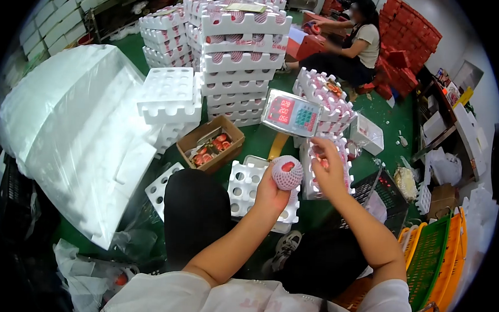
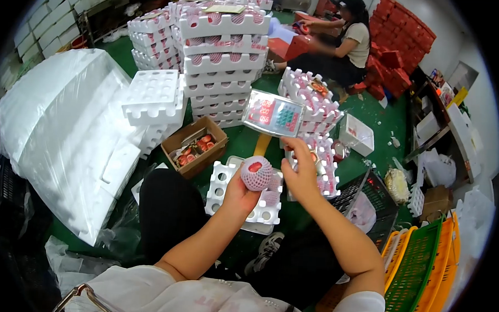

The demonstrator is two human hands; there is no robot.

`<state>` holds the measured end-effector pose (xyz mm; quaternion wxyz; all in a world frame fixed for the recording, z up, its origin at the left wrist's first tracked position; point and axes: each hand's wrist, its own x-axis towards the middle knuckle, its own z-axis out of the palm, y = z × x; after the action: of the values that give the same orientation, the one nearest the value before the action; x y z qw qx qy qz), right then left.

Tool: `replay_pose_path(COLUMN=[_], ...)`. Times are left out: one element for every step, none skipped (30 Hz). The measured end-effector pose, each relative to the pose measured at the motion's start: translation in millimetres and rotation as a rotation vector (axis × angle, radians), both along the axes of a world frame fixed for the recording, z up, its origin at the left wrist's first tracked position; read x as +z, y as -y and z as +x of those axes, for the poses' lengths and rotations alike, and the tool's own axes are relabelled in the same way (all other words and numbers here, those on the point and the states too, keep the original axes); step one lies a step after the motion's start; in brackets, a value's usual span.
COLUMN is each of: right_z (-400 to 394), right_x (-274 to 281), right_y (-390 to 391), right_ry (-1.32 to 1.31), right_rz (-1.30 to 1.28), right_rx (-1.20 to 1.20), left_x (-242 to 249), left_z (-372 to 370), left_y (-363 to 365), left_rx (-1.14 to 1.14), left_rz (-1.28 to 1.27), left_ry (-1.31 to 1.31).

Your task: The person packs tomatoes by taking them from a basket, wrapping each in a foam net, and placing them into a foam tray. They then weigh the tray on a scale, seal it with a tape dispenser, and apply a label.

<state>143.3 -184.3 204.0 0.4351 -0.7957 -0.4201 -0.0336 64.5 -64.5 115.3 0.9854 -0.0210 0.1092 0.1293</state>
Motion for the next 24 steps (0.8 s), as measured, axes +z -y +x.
replay_pose_path(right_z=[-6, -10, -17, -21, -24, -20, -14, -9, -3, 1, 5, 3, 5, 7, 9, 10, 6, 12, 20, 21, 21, 24, 25, 20], right_x=[12, 18, 16, 13, 9, 6, 2, -3, -6, -6, -6, -3, 0, 1, 2, 4, 7, 15, 24, 34, 39, 33, 23, 9], right_y=[3, 7, 6, 3, 2, 2, 1, 0, 1, 2, 5, 7, 10, 12, 16, 21, 25, 34, 46, 56, 72, 91, 113, 133], right_ry=[-0.108, -0.218, -0.220, -0.182, -0.151, -0.223, -0.291, -0.338, -0.409, -0.555, -0.701, -0.732, -0.752, -0.778, -0.809, -0.760, -0.825, -0.693, -0.551, -0.656, -0.640, -0.682, -0.723, -0.699], right_rz=[-0.018, -0.037, -0.175, -0.168, -0.158, -0.145, -0.125, -0.012, 0.044, 0.098, 0.150, 0.163, 0.099, 0.037, -0.022, -0.079, -0.061, -0.234, -0.407, -0.455, -0.380, -0.211, -0.041, 0.163], right_rx=[0.106, 0.207, 0.262, 0.226, 0.184, 0.157, 0.130, 0.132, 0.119, 0.112, 0.108, 0.102, 0.102, 0.103, 0.106, 0.165, 0.169, 0.227, 0.283, 0.283, 0.262, 0.204, 0.142, 0.016], left_x=[1, 2, 4, 7, 6, 12, 25, 39, 40, 40, 41, 47, 49, 51, 50, 41, 35, 35, 35, 29, 15, -4, -38, -75], left_z=[0, 1, 2, 0, -1, -3, -8, -13, -13, -12, -13, -21, -22, -21, -20, -17, -15, -17, -18, -15, -9, -3, 7, 12], left_y=[-1, 0, 2, 2, 2, 4, 5, 7, 8, 9, 9, 2, 2, 1, 0, -5, -7, -9, -9, -6, -1, 1, -2, -8], left_rx=[0.035, 0.065, 0.091, 0.078, 0.092, 0.120, 0.147, 0.154, 0.230, 0.309, 0.390, 0.340, 0.208, 0.075, -0.060, -0.023, -0.039, -0.132, -0.220, -0.211, -0.196, -0.179, -0.179, -0.196], left_rz=[0.045, 0.088, 0.132, 0.143, 0.209, 0.230, 0.259, 0.255, 0.553, 0.849, 1.143, 1.370, 1.292, 1.212, 1.126, 1.273, 1.296, 1.266, 1.233, 1.278, 1.322, 1.365, 1.467, 1.614], left_ry=[0.004, 0.008, 0.011, -0.032, 0.020, 0.006, -0.002, -0.081, -0.151, -0.216, -0.277, -0.190, -0.100, -0.018, 0.054, 0.077, 0.084, 0.074, 0.062, 0.012, -0.037, -0.085, -0.198, -0.299])
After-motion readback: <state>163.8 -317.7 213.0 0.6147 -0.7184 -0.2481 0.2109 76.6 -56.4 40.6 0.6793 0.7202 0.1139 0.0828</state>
